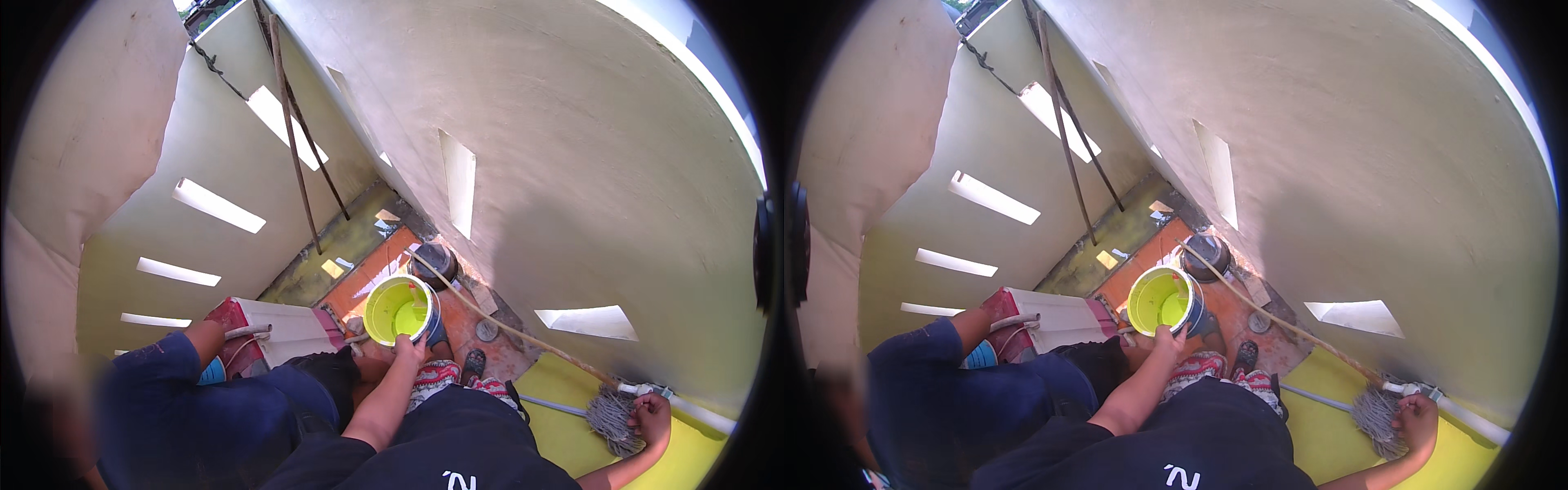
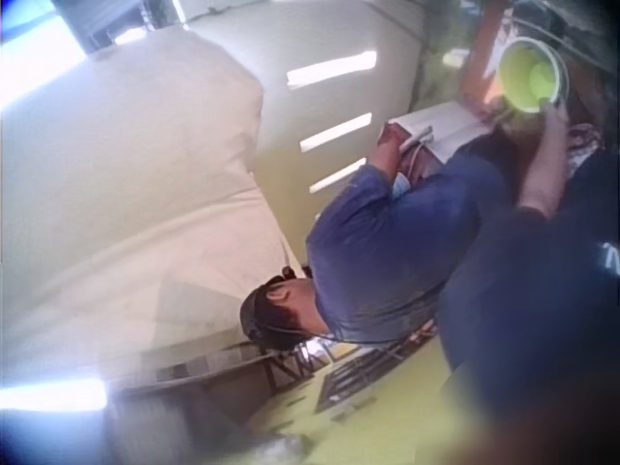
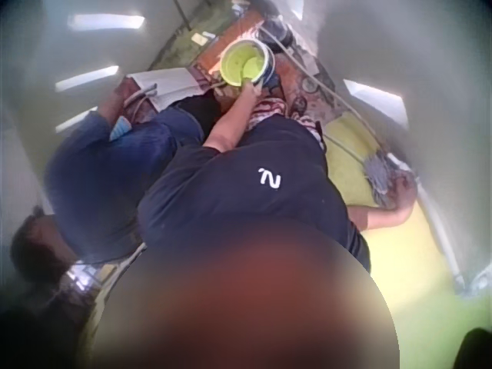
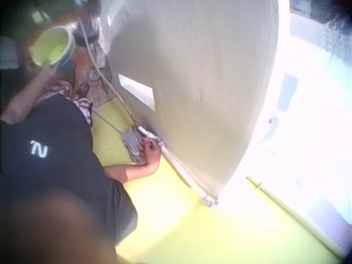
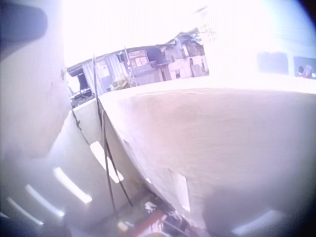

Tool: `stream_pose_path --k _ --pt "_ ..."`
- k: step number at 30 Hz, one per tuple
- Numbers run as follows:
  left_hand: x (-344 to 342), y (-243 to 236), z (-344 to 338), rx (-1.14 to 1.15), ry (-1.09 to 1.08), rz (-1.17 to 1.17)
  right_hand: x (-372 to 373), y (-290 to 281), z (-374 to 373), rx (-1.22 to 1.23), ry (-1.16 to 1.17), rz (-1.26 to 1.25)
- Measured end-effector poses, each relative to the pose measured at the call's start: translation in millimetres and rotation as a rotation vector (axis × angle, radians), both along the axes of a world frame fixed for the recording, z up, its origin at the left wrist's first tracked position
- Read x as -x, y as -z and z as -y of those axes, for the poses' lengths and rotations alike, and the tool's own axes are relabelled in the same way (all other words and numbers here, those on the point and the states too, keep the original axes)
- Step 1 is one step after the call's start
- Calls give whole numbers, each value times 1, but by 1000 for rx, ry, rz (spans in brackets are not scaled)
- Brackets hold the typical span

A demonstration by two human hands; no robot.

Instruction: The person sits on the floor and stirs green paint in a bucket with a small spatula. They then carry the bucket to another area, add water from a hose, and continue mixing the paint.

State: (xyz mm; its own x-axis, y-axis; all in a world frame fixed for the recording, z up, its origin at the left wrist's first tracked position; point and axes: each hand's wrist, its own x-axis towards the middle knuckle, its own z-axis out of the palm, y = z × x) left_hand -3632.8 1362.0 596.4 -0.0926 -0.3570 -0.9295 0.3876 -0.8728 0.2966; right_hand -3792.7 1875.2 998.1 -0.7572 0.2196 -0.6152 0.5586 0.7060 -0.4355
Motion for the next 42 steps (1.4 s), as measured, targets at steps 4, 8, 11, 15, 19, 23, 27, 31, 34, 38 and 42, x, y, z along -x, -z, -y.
stream_pose_path --k 4,8,11,15,19,23,27,31,34,38,42 --pt "-18 21 29 3 -51 -12 4 4 -2 -34 -14 34" --pt "-28 40 61 -11 -92 83 13 11 -5 -223 13 153" --pt "-34 45 79 7 -60 92 19 7 7 -265 65 205" --pt "-36 55 103 25 -56 239 22 -16 66 -521 54 120" --pt "-40 89 134 63 45 171 61 -29 164 -253 -147 74" --pt "-47 118 161 77 106 88 110 38 273 -45 -404 101" --pt "-29 117 194 151 185 239 136 193 368 100 -663 276" --pt "-16 129 232 261 272 215 122 368 447 140 -929 437" --pt "-10 164 267 240 323 187 109 500 524 243 -844 401" --pt "2 226 304 252 299 166 111 650 626 137 -988 75" --pt "19 294 344 314 373 149 125 752 694 -80 -1216 -56"
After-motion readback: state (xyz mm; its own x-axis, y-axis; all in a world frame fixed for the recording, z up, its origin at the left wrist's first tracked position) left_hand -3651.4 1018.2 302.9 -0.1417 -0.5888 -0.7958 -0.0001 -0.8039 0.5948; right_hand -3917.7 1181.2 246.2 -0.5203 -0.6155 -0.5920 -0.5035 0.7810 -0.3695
